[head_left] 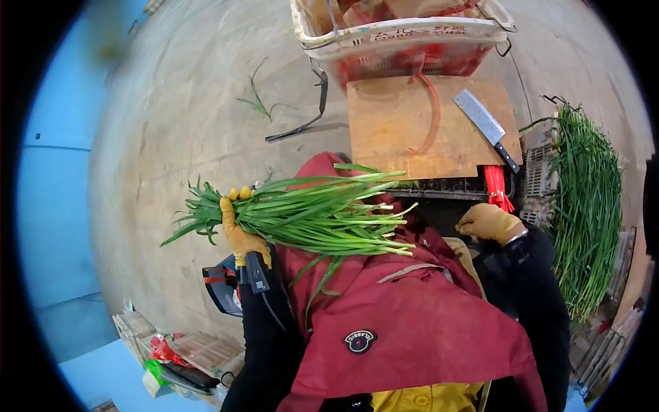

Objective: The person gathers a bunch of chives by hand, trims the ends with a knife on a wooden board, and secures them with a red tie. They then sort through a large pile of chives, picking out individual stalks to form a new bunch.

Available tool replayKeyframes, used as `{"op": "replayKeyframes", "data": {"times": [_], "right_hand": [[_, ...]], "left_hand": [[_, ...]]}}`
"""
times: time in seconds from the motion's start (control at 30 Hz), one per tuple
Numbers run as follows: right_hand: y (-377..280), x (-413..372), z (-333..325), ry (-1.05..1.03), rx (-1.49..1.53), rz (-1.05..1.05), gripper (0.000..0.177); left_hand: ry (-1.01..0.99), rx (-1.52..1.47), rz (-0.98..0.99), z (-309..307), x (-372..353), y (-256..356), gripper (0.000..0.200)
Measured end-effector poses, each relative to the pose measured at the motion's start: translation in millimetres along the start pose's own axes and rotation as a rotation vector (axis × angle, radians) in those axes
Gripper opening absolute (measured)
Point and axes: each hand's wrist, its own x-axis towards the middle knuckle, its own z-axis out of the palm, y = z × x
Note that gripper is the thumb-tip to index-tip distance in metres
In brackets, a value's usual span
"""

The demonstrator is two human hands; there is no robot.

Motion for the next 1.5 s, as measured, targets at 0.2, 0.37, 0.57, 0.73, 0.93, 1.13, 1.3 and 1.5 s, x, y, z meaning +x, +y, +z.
{"op": "replayKeyframes", "data": {"times": [0.2, 0.37, 0.57, 0.73, 0.93, 1.13, 1.3, 1.5], "right_hand": [[-102, 16, -12, 0.652, 0.360, -0.547, 0.026], [-116, 94, 25, 0.514, 0.650, -0.607, 0.030], [-113, 105, 17, 0.306, 0.612, -0.647, 0.033], [-84, 68, 8, 0.371, 0.079, -0.235, 0.023], [1, 0, -6, -0.223, -0.248, 0.081, 0.034], [-118, 8, -39, 0.299, 0.377, -0.476, 0.032], [-137, 46, -6, 0.260, 0.667, -0.393, 0.025], [-53, 14, -1, 0.203, -0.034, -0.086, 0.023]], "left_hand": [[0.009, 0.037, 0.045, 12, 0, -3, 0.028], [-0.046, 0.042, 0.039, 7, 1, 0, 0.029], [-0.045, 0.038, 0.051, 13, -1, -1, 0.028], [-0.179, 0.036, 0.025, 21, -5, 4, 0.027], [-0.338, 0.021, 0.022, 34, -10, 7, 0.024], [-0.376, 0.052, 0.044, 45, -12, 4, 0.023], [-0.291, 0.068, 0.008, 43, -16, 7, 0.025], [0.047, 0.125, 0.031, 19, -9, 1, 0.030]]}}
